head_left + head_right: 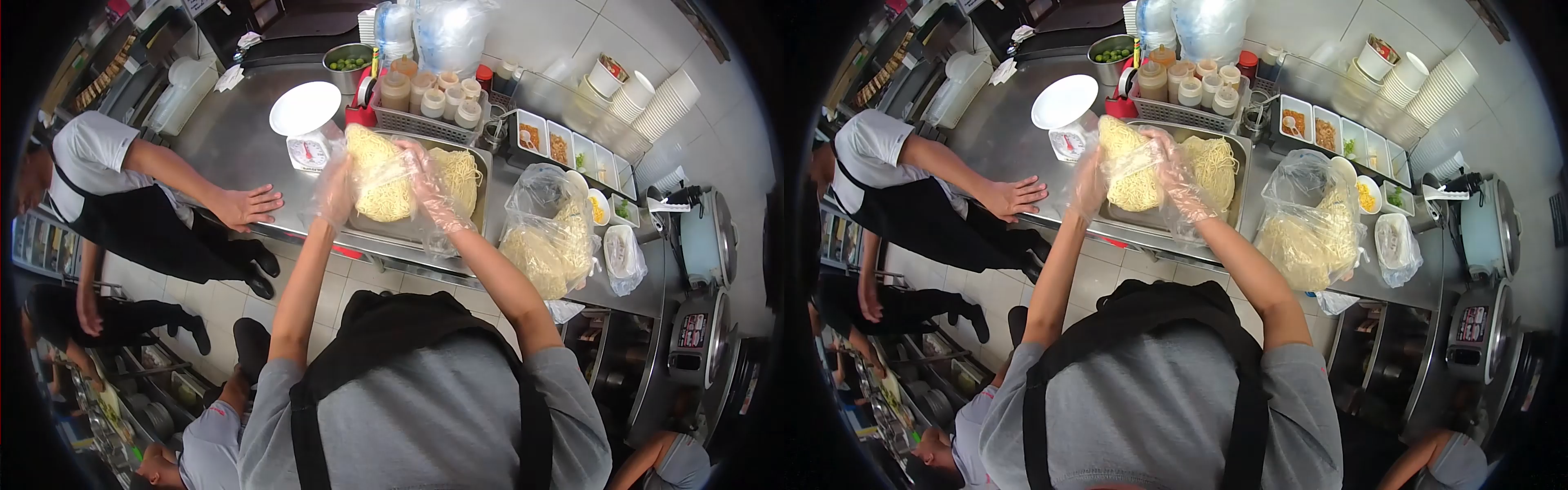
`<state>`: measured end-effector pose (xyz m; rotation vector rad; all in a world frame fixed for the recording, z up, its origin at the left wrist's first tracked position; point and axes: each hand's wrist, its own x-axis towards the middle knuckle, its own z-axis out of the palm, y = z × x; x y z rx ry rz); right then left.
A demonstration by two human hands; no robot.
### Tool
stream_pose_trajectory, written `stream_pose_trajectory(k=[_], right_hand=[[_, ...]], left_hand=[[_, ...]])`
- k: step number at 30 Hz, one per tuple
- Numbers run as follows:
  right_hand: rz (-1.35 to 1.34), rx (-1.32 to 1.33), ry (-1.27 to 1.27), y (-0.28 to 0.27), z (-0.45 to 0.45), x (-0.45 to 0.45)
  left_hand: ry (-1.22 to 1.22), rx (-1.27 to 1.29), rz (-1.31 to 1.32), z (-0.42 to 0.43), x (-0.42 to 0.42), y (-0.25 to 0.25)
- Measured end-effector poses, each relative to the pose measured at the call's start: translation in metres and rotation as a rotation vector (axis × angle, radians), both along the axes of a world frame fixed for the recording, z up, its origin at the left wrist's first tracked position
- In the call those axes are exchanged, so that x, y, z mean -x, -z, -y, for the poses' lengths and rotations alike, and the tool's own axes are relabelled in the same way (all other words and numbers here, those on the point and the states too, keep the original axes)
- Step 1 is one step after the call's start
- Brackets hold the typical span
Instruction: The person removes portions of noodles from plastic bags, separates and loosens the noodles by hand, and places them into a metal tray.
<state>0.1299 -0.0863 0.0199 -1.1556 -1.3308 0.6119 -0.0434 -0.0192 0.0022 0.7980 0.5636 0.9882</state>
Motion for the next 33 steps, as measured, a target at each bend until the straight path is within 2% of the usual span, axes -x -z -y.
stream_pose_trajectory(k=[1,2,5,8,9,11,12,15,18,21,22,24,26,28,30,33], right_hand=[[0.077,-0.109,-0.032,-0.003,-0.001,0.002],[0.129,-0.108,-0.105,-0.006,0.002,0.001],[0.436,-0.123,-0.148,-0.004,0.001,-0.002],[0.829,0.001,-0.163,0.005,0.016,-0.001],[0.941,0.039,-0.161,0.005,0.022,0.001],[0.917,0.095,-0.2,-0.001,0.024,-0.002],[0.901,0.11,-0.2,-0.001,0.027,-0.004],[0.842,0.211,-0.153,-0.003,0.03,-0.009],[0.805,0.269,-0.119,0.0,0.032,-0.007],[0.741,0.233,-0.139,0.003,0.031,-0.008],[0.712,0.207,-0.145,0.0,0.029,-0.009],[0.696,0.318,-0.178,-0.01,0.032,-0.009],[0.667,0.355,-0.197,-0.011,0.033,-0.008],[0.695,0.379,-0.226,-0.011,0.031,-0.009],[0.687,0.37,-0.286,-0.013,0.03,-0.012],[0.613,0.365,-0.407,-0.028,0.024,-0.021]], left_hand=[[-0.046,-0.112,-0.101,0.002,0.001,-0.014],[-0.092,-0.222,-0.203,0.003,0.002,-0.021],[-0.145,-0.333,-0.12,-0.015,-0.002,0.0],[-0.108,-0.738,-0.654,-0.009,0.004,-0.018],[-0.111,-0.739,-0.568,-0.006,0.001,-0.016],[-0.12,-0.732,-0.397,0.001,-0.008,-0.009],[-0.024,-0.497,-0.24,0.002,-0.009,-0.007],[-0.079,-0.543,-0.348,-0.005,-0.007,-0.013],[-0.023,-0.339,-0.565,-0.023,-0.012,-0.013],[0.119,-0.107,-0.41,-0.03,-0.009,-0.021],[0.115,-0.182,-0.532,-0.036,-0.009,-0.022],[0.103,-0.328,-0.776,-0.049,-0.007,-0.011],[0.011,-0.618,-0.776,-0.083,-0.006,0.045],[-0.069,-0.843,-0.953,-0.075,-0.012,0.025],[-0.139,-0.983,-1.317,-0.051,-0.021,-0.011],[-0.151,-0.912,-1.245,-0.063,-0.019,-0.002]])
